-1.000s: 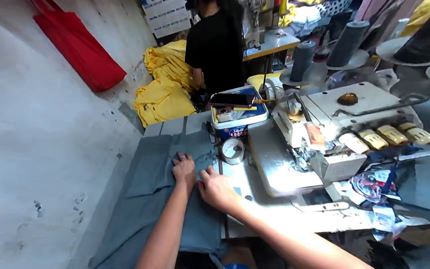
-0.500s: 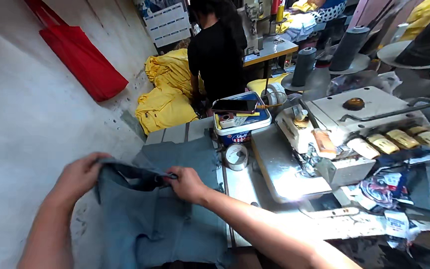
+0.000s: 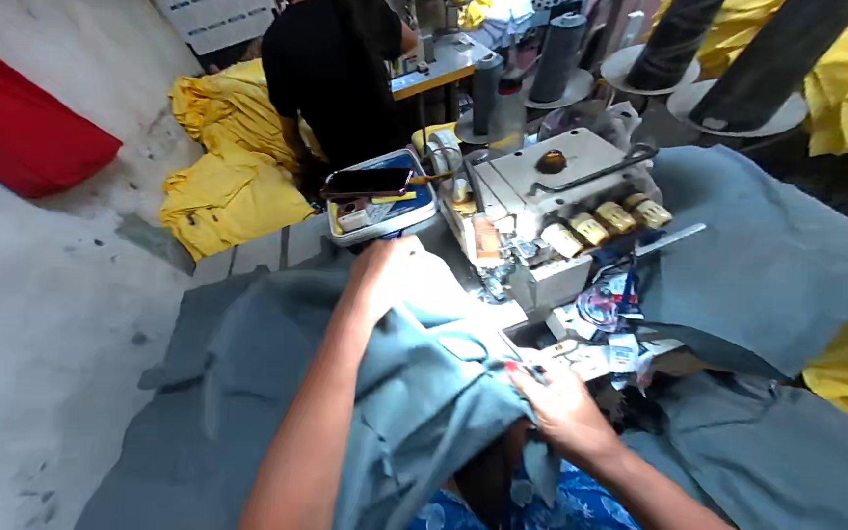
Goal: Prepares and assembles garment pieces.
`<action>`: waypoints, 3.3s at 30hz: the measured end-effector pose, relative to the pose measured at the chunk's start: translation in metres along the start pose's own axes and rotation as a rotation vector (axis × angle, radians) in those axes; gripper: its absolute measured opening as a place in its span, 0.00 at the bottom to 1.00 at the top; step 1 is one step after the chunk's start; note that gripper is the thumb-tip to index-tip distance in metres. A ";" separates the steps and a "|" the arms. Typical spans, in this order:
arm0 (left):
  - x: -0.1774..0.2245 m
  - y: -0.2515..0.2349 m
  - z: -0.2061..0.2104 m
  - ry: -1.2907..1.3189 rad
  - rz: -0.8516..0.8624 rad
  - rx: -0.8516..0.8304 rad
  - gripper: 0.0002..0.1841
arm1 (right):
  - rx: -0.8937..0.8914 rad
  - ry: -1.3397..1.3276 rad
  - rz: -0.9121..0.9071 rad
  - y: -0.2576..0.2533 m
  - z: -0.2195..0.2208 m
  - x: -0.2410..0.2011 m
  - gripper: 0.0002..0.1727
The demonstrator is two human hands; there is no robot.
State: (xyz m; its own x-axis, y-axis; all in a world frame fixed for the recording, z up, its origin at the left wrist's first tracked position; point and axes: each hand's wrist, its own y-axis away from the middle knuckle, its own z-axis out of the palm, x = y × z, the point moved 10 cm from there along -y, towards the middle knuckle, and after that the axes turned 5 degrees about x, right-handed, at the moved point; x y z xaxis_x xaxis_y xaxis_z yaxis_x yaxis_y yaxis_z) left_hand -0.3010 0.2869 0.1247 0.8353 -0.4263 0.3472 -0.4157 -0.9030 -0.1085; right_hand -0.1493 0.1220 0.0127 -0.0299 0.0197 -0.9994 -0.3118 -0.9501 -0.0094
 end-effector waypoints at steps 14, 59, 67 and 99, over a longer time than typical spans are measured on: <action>0.027 -0.024 0.070 -0.260 -0.171 -0.226 0.19 | 0.171 0.023 -0.170 -0.013 -0.028 0.013 0.12; 0.097 0.218 0.087 1.654 0.473 0.009 0.07 | -0.526 -0.333 -0.464 0.097 0.011 -0.048 0.09; 0.093 0.212 0.087 1.551 0.414 0.193 0.05 | -0.419 -0.158 -0.628 0.093 0.003 -0.056 0.12; 0.088 0.178 0.093 0.849 0.543 -0.100 0.18 | -0.974 0.175 -0.208 0.058 0.012 -0.034 0.20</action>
State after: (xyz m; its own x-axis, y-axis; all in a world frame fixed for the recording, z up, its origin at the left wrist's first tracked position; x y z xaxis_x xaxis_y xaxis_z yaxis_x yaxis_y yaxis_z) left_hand -0.2680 0.0837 0.0492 0.0090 -0.5637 0.8259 -0.7239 -0.5735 -0.3835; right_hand -0.1780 0.0703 0.0468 0.1005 0.2419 -0.9651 0.6185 -0.7750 -0.1298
